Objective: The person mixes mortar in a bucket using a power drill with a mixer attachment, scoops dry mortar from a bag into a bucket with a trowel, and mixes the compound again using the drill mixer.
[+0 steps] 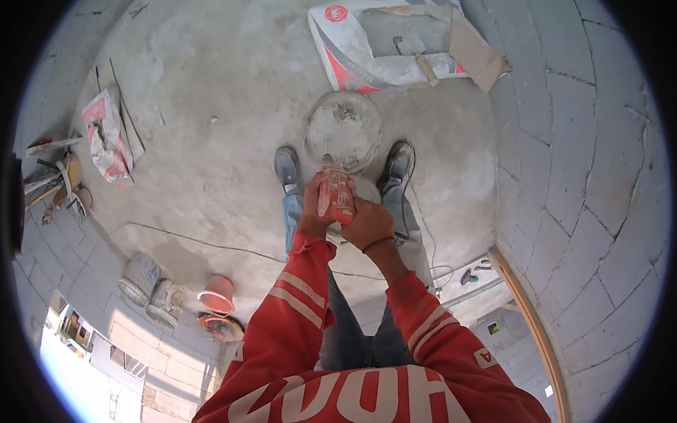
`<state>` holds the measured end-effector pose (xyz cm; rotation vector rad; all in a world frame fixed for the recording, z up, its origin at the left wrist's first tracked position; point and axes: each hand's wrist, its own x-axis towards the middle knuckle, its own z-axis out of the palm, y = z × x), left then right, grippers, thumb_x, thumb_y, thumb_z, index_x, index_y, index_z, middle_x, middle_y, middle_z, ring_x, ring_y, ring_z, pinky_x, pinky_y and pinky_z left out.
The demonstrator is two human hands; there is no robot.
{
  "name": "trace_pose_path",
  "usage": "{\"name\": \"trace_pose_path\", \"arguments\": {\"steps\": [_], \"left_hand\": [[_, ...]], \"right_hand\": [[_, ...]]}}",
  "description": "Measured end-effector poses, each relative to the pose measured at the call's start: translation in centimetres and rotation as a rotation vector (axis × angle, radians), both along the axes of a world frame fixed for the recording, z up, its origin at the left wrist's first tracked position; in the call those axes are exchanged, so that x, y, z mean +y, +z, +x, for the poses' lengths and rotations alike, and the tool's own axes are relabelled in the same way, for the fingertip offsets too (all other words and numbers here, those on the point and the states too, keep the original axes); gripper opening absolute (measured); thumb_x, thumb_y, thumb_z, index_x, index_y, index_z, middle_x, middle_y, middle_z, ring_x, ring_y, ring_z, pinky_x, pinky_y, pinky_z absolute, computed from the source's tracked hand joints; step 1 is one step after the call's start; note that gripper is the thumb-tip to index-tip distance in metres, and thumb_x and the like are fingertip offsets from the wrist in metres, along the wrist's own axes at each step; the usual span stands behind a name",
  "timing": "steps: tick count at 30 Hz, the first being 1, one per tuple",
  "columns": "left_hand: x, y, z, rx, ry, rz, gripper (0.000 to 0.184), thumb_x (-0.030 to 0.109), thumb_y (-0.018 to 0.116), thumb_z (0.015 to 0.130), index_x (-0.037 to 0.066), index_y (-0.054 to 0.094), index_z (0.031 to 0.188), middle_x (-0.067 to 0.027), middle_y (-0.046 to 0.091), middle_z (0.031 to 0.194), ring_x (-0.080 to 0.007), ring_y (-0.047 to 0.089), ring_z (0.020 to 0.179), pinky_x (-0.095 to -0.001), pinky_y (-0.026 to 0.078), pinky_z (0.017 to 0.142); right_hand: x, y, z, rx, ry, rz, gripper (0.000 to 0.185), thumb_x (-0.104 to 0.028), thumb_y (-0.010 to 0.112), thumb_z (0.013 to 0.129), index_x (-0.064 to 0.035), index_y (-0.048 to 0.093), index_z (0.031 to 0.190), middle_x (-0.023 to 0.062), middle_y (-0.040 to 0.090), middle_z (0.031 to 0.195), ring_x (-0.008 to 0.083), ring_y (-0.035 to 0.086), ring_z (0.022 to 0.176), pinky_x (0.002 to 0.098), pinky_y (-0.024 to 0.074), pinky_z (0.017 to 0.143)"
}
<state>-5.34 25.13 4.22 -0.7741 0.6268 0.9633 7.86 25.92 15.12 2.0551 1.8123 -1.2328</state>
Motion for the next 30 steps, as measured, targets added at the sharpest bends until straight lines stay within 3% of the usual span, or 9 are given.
{"name": "trace_pose_path", "arguments": {"steps": [5, 14, 20, 26, 30], "left_hand": [[2.0, -1.4, -0.6, 0.009, -0.044, 0.054, 0.035, 0.028, 0.066, 0.09, 0.001, 0.057, 0.112, -0.0192, 0.063, 0.101, -0.0358, 0.067, 0.082, -0.0496, 0.059, 0.076], [5.3, 0.8, 1.5, 0.029, -0.053, -0.147, 0.021, 0.022, 0.068, 0.089, 0.008, 0.06, 0.102, -0.0134, 0.062, 0.086, -0.0343, 0.064, 0.076, -0.0484, 0.058, 0.07], [5.9, -0.3, 3.0, 0.059, -0.177, -0.132, 0.02, 0.021, 0.072, 0.086, 0.008, 0.059, 0.095, -0.0119, 0.062, 0.084, -0.0327, 0.064, 0.078, -0.0478, 0.057, 0.071], [6.4, 0.6, 4.0, 0.11, -0.133, -0.178, 0.025, 0.021, 0.074, 0.083, 0.009, 0.057, 0.097, -0.0126, 0.06, 0.082, -0.0325, 0.063, 0.071, -0.0474, 0.058, 0.065], [5.0, -0.5, 4.4, 0.082, -0.178, -0.128, 0.021, 0.022, 0.07, 0.088, 0.01, 0.059, 0.101, -0.0118, 0.062, 0.089, -0.0337, 0.064, 0.079, -0.0483, 0.057, 0.07]], "right_hand": [[2.4, 0.9, -1.3, -0.06, -0.06, -0.054, 0.029, -0.024, 0.078, 0.07, -0.0085, 0.073, 0.094, 0.0179, 0.075, 0.089, 0.0424, 0.073, 0.087, 0.0522, 0.0596, 0.075], [3.0, 0.3, 0.1, -0.133, -0.121, -0.08, 0.029, -0.024, 0.078, 0.07, -0.0095, 0.074, 0.094, 0.021, 0.075, 0.089, 0.0438, 0.073, 0.089, 0.0528, 0.0593, 0.077], [3.1, -0.1, 1.4, -0.088, -0.241, -0.114, 0.028, -0.025, 0.076, 0.072, -0.0077, 0.075, 0.095, 0.0233, 0.074, 0.091, 0.0462, 0.072, 0.091, 0.0539, 0.0582, 0.081], [3.2, 0.0, 2.3, -0.106, -0.215, -0.132, 0.032, -0.027, 0.08, 0.072, -0.0095, 0.077, 0.098, 0.0231, 0.075, 0.092, 0.0463, 0.072, 0.092, 0.0536, 0.0586, 0.082], [2.5, -0.1, 3.0, -0.088, -0.178, -0.137, 0.032, -0.027, 0.08, 0.071, -0.0097, 0.077, 0.098, 0.0232, 0.075, 0.093, 0.0464, 0.072, 0.093, 0.0535, 0.0588, 0.082]]}}
